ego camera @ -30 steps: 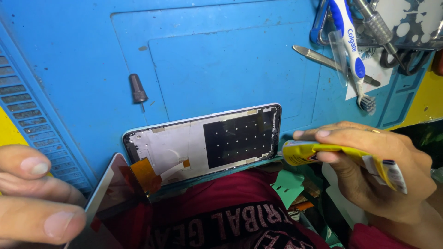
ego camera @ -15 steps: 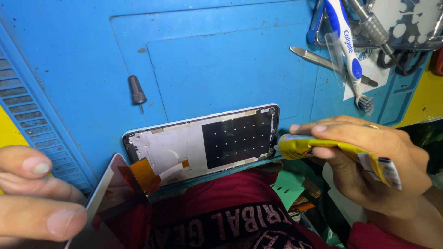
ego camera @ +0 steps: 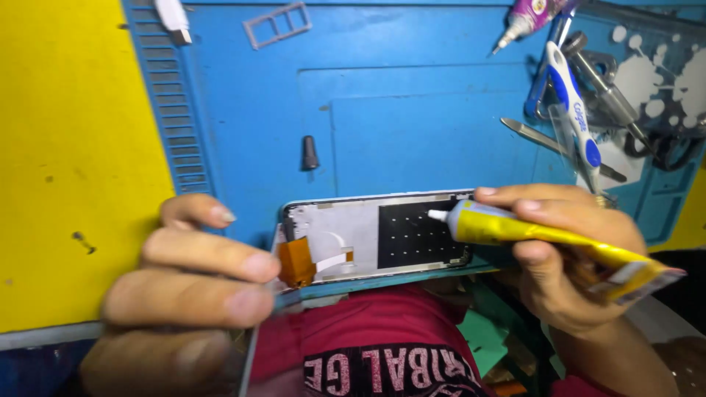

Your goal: Applying adhesive to the frame of a smartphone and attaching the back cover to complete the assembly.

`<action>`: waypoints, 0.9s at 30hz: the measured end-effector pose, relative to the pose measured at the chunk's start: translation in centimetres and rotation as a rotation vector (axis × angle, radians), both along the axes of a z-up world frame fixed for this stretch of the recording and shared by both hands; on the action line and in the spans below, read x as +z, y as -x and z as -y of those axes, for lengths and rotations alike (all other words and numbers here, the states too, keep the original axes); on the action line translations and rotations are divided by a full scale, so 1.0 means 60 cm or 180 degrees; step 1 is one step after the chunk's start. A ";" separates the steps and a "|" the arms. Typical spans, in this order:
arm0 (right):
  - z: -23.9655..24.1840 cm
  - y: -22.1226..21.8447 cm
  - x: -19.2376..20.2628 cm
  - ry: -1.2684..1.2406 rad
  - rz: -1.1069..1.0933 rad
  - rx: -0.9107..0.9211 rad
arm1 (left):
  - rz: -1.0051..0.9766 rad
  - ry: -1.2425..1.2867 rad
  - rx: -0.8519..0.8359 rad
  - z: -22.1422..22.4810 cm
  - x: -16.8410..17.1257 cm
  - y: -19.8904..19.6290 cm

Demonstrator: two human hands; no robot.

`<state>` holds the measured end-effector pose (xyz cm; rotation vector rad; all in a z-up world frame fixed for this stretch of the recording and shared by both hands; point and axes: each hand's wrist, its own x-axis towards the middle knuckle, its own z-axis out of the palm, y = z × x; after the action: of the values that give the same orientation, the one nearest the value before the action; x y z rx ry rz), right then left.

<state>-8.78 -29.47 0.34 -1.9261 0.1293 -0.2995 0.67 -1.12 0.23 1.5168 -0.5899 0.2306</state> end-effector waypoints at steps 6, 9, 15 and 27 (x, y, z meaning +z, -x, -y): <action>-0.043 -0.029 0.017 0.0312 -0.0197 0.0488 | -0.0448 0.0002 -0.0105 -0.012 0.029 0.002; -0.047 -0.038 0.014 0.0434 -0.0155 0.0546 | -0.0542 0.0013 -0.0075 -0.019 0.029 -0.005; -0.052 -0.045 0.006 0.0386 -0.0025 0.0736 | -0.0083 -0.0288 -0.0550 -0.037 0.022 -0.022; -0.046 -0.048 0.005 0.0691 -0.0041 0.0905 | -0.0231 -0.0426 -0.0485 -0.036 0.026 -0.020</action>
<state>-5.92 -26.73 0.62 -2.1298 -0.1751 -0.1136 1.86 1.04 1.82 1.5935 -0.6701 0.0189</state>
